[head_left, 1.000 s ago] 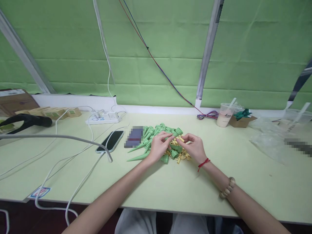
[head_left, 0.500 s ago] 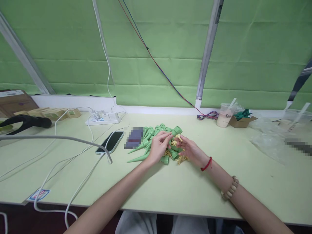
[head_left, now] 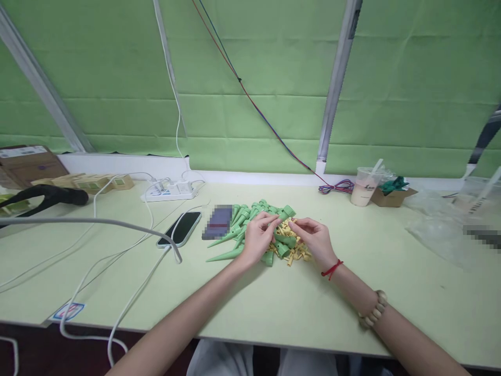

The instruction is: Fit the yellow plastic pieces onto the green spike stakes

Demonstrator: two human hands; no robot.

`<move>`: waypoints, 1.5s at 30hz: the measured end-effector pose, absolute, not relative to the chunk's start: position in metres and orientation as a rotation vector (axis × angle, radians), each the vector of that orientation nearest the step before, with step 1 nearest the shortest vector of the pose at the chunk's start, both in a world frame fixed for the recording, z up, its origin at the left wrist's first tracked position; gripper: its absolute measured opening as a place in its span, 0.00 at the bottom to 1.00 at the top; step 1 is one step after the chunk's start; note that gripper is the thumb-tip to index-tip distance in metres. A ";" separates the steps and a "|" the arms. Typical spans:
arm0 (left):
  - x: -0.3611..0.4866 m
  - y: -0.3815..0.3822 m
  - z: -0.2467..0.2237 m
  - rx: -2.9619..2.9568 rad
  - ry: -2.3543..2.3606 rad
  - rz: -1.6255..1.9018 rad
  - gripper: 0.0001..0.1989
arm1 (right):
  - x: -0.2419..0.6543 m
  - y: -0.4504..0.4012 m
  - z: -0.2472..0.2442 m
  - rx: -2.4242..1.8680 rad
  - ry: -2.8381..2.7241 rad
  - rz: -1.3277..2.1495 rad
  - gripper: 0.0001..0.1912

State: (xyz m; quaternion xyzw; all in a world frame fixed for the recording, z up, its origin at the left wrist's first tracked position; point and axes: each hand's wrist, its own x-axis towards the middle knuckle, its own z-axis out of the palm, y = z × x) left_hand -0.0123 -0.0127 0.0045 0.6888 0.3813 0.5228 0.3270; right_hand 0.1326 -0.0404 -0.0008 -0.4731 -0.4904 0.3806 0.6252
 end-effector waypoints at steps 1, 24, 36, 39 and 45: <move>-0.012 -0.013 0.004 1.801 0.997 1.379 0.14 | 0.133 -0.040 -0.001 -1.077 -1.105 0.942 0.18; -0.015 -0.016 0.003 2.104 1.172 1.455 0.13 | 0.132 -0.036 -0.003 -1.088 -1.164 1.018 0.20; -0.019 -0.011 0.005 1.894 1.238 1.620 0.16 | 0.135 -0.047 -0.003 -1.046 -1.455 0.242 0.09; -0.022 -0.005 0.005 1.840 1.294 1.634 0.17 | 0.136 -0.042 -0.005 -1.129 -1.450 0.325 0.05; -0.027 -0.002 0.009 2.104 1.592 1.605 0.15 | 0.148 -0.028 -0.013 -1.468 -1.451 0.427 0.07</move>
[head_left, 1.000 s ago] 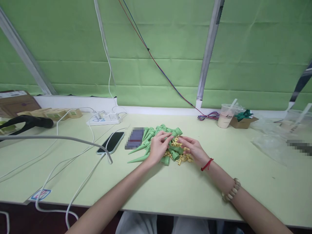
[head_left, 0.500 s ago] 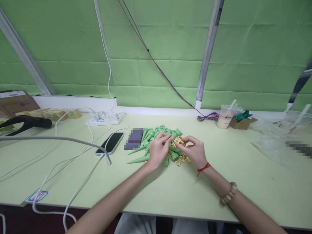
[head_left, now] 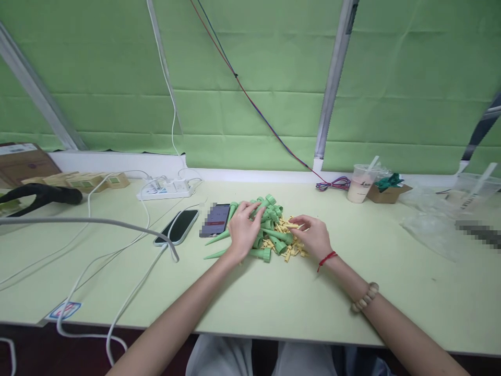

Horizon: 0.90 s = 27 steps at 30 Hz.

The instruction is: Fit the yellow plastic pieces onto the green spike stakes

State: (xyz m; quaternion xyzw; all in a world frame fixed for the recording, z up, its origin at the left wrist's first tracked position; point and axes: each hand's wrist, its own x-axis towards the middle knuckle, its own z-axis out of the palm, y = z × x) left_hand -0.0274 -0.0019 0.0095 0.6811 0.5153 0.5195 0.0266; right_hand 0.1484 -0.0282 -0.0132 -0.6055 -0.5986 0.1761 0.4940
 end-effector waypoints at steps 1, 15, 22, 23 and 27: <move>-0.029 0.000 0.010 2.126 1.634 1.579 0.14 | 0.150 -0.027 -0.014 -1.518 -1.440 0.402 0.08; -0.039 0.020 -0.005 2.248 1.732 1.326 0.12 | 0.154 -0.019 -0.023 -1.672 -1.508 0.381 0.10; -0.032 0.007 0.001 2.579 1.391 1.585 0.11 | 0.153 -0.021 -0.021 -1.689 -1.526 0.298 0.10; -0.030 0.004 0.001 2.683 1.289 1.571 0.11 | 0.153 -0.021 -0.021 -1.687 -1.530 0.287 0.10; -0.027 -0.003 -0.002 3.076 0.896 1.338 0.11 | 0.153 -0.021 -0.022 -1.602 -1.555 0.355 0.13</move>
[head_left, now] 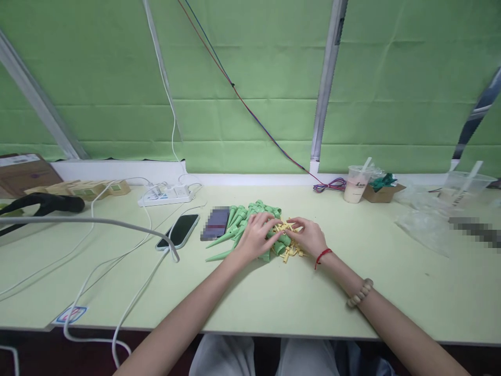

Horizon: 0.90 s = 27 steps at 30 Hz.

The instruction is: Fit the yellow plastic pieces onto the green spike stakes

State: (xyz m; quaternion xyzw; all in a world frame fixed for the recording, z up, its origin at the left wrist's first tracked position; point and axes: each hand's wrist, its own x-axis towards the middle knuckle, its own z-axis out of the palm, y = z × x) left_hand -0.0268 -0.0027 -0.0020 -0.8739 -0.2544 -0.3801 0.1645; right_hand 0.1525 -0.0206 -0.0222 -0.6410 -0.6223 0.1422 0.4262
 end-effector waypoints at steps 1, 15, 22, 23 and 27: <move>-0.027 -0.003 -0.003 -2.511 -0.658 -1.013 0.11 | 0.153 -0.020 -0.023 -1.549 -1.557 0.409 0.15; -0.029 -0.003 0.001 -2.369 -0.677 -1.209 0.06 | 0.154 -0.024 -0.016 -1.470 -1.698 0.292 0.15; -0.029 -0.003 0.000 -2.324 -0.662 -1.282 0.05 | 0.158 -0.020 -0.023 -1.404 -2.031 0.152 0.11; -0.029 -0.003 0.000 -2.332 -0.667 -1.275 0.05 | 0.158 -0.019 -0.025 -1.403 -2.036 0.162 0.11; -0.027 -0.005 -0.003 -2.398 -0.678 -1.177 0.07 | 0.154 -0.021 -0.028 -1.409 -2.074 0.107 0.08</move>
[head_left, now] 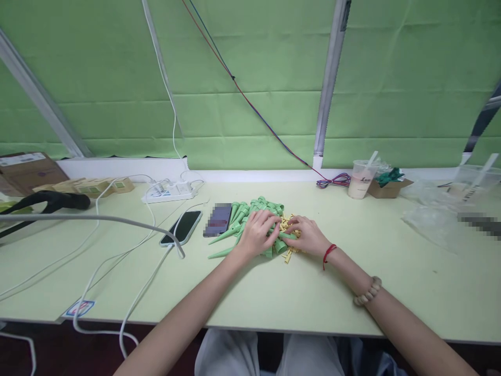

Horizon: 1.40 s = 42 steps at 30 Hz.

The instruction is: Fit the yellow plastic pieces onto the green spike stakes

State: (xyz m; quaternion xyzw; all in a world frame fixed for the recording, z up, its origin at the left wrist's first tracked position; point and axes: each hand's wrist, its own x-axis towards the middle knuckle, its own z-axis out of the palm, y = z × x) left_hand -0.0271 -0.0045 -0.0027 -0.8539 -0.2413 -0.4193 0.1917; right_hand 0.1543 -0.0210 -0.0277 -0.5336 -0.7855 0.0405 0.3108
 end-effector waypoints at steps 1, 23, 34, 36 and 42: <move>-0.027 -0.005 -0.004 -2.417 -0.680 -1.147 0.07 | 0.154 -0.022 -0.027 -1.411 -2.075 0.079 0.07; -0.024 -0.005 -0.004 -2.404 -0.787 -1.126 0.12 | 0.143 -0.033 0.004 -1.092 -1.241 1.012 0.31; -0.024 -0.004 -0.001 -2.326 -1.115 -1.366 0.13 | 0.178 -0.015 -0.019 -1.559 -1.749 0.123 0.11; -0.024 -0.002 -0.002 -2.324 -1.192 -1.459 0.13 | 0.183 -0.010 -0.024 -1.588 -1.771 0.192 0.13; -0.020 -0.001 -0.011 -2.604 -1.294 -1.662 0.13 | 0.185 -0.008 -0.028 -1.576 -1.844 0.304 0.14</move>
